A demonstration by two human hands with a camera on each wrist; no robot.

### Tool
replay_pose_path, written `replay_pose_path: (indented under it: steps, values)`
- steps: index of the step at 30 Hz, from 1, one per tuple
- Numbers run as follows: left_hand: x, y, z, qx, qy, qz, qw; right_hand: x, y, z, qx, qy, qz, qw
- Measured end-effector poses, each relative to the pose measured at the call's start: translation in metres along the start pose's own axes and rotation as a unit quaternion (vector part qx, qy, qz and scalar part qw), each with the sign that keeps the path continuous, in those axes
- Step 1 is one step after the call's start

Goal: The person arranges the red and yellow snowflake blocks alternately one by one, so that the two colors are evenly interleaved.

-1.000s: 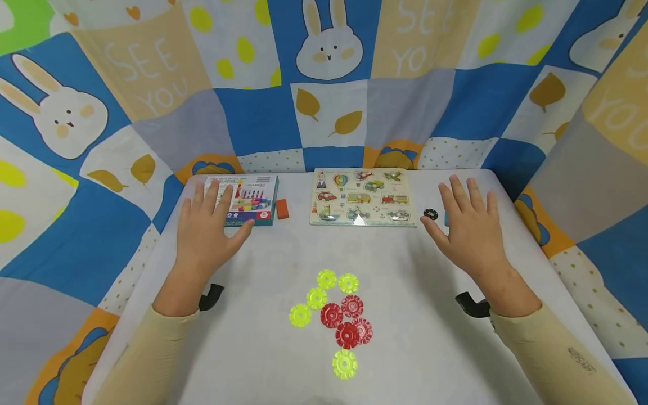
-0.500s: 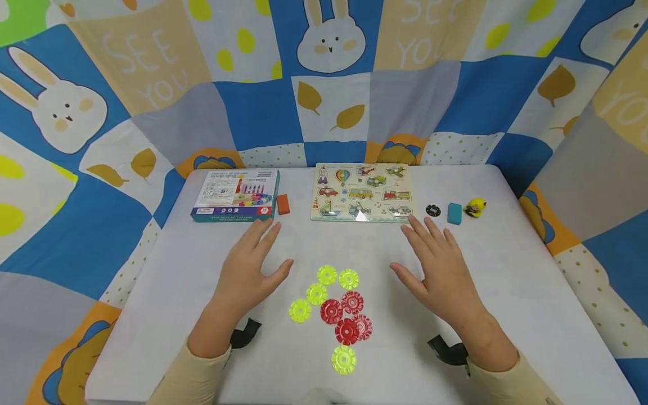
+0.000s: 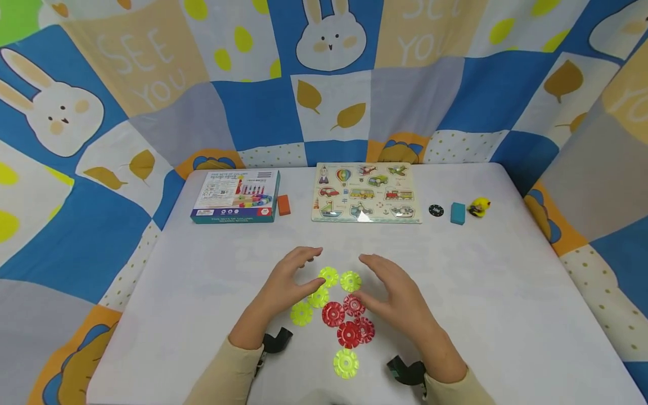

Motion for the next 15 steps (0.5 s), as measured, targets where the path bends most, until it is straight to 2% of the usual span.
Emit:
replay_pose_path:
  steps: [3, 7, 10, 15]
  values:
    - [-0.015, 0.002, 0.019, 0.043, -0.015, 0.019, 0.9988, -0.019, -0.004, -0.011, -0.038, 0.029, 0.038, 0.998]
    - [-0.032, 0.001, 0.039, 0.081, 0.009, 0.039, 0.9959, -0.037, -0.009, -0.024, -0.076, 0.046, 0.077, 0.993]
    - [-0.040, 0.001, 0.045, 0.089, 0.062, 0.044, 0.9931, -0.046, -0.013, -0.033, -0.107, 0.030, 0.099, 0.989]
    - [-0.049, 0.002, 0.042, 0.078, 0.165, 0.040, 0.9824, -0.055, -0.018, -0.044, -0.138, -0.039, 0.117, 0.983]
Point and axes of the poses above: each hand's wrist, its own y-axis towards the middle knuckle, its own x-axis out of the back of the hand, z = x × y, the point moved 7 cm from there along y, towards the middle knuckle, and after that the axes turned 7 degrees about -z, right-handed, at the moved point
